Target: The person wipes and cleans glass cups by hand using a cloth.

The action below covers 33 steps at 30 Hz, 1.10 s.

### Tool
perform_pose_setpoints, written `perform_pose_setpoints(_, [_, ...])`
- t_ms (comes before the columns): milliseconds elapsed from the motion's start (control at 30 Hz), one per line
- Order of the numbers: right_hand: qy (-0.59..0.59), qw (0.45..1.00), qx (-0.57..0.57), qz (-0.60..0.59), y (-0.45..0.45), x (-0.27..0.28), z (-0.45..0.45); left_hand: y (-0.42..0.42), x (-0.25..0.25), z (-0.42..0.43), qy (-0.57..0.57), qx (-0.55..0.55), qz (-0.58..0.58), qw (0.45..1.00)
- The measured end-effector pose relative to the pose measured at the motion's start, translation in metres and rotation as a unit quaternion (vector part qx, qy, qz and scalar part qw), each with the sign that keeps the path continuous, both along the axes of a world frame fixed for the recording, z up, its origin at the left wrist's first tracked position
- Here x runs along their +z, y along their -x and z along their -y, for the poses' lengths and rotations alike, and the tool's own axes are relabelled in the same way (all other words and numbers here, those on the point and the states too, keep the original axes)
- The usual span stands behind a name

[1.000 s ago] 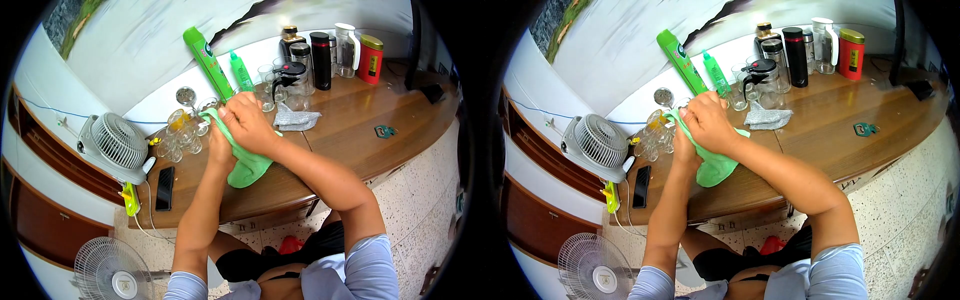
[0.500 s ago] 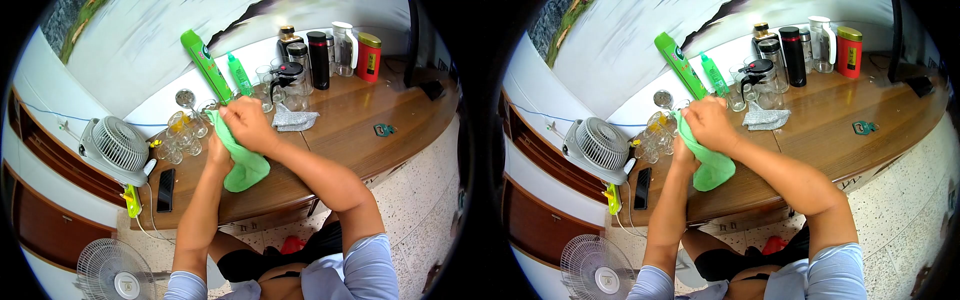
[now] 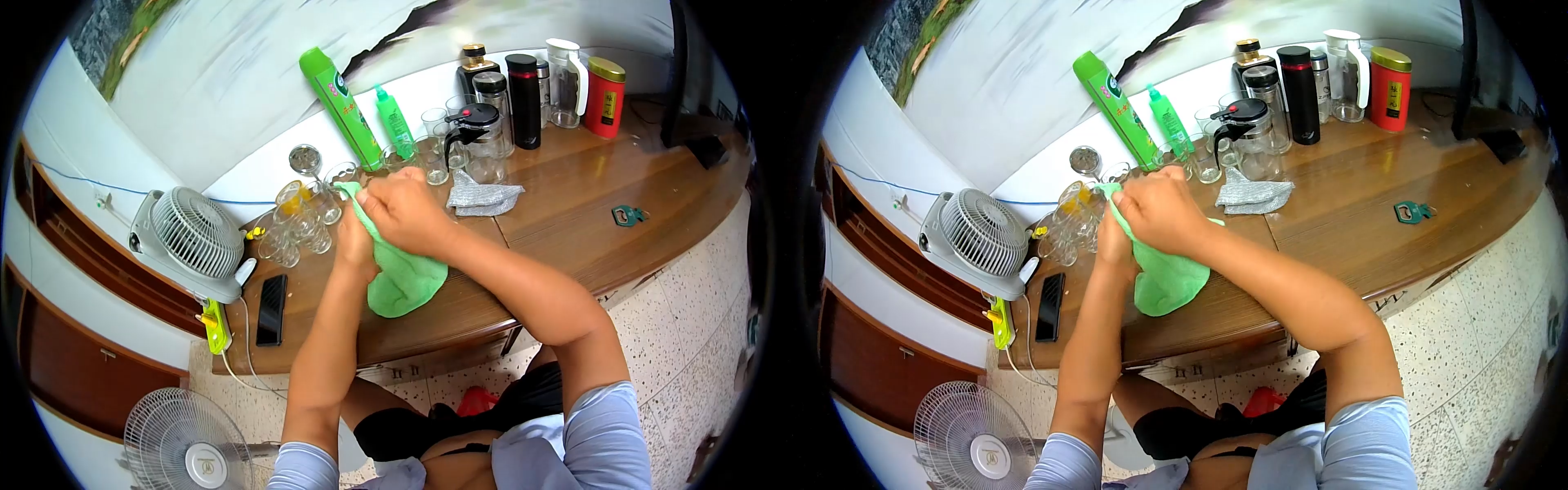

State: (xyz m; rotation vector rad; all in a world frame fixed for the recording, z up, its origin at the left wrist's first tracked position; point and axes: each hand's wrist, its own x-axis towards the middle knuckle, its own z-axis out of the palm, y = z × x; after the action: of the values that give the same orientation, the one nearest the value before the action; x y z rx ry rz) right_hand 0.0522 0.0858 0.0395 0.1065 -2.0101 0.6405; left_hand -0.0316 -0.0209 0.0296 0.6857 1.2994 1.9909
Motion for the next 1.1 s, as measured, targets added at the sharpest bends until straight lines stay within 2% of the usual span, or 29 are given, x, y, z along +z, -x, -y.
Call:
perform_pose_setpoints(33, [-0.029,0.999,0.016,-0.038,0.005,-0.006,0.008,-0.002,0.009,0.001,-0.002,0.001,0.015,1.0])
perform_pose_setpoints(100, [-0.038,0.998,0.036,-0.031,0.004,-0.011,0.016,-0.002,0.025,0.005,-0.01,-0.009,0.039,0.999])
perform_pose_setpoints(267, [-0.071,0.995,0.057,-0.044,-0.003,-0.005,0.016,0.008,0.019,0.009,-0.039,-0.04,0.017,0.998])
perform_pose_setpoints(367, [-0.004,0.995,0.033,-0.097,0.006,-0.006,0.012,-0.005,0.012,0.006,-0.027,0.005,-0.018,0.999])
perform_pose_setpoints(500, [0.05,0.998,0.034,-0.019,-0.002,0.001,0.004,-0.008,0.002,0.003,-0.035,0.018,-0.041,0.998])
perform_pose_setpoints(633, [0.022,0.998,0.027,-0.044,0.0,0.0,0.005,0.001,-0.004,0.001,-0.055,-0.011,-0.027,0.998])
perform_pose_setpoints(733, [-0.001,0.998,0.012,-0.056,-0.003,0.006,0.002,-0.013,0.006,0.004,0.001,0.032,0.023,0.999])
perform_pose_setpoints(833, [0.0,0.996,-0.017,-0.091,-0.005,0.013,-0.008,-0.022,0.003,0.001,-0.007,-0.035,0.065,0.997])
perform_pose_setpoints(967, [0.027,0.99,-0.053,-0.128,-0.005,0.021,-0.027,-0.021,-0.013,-0.005,0.01,-0.057,0.041,0.998])
perform_pose_setpoints(1100, [0.073,0.995,-0.055,-0.05,-0.004,0.016,-0.031,-0.036,0.001,-0.001,0.028,-0.057,0.026,0.998])
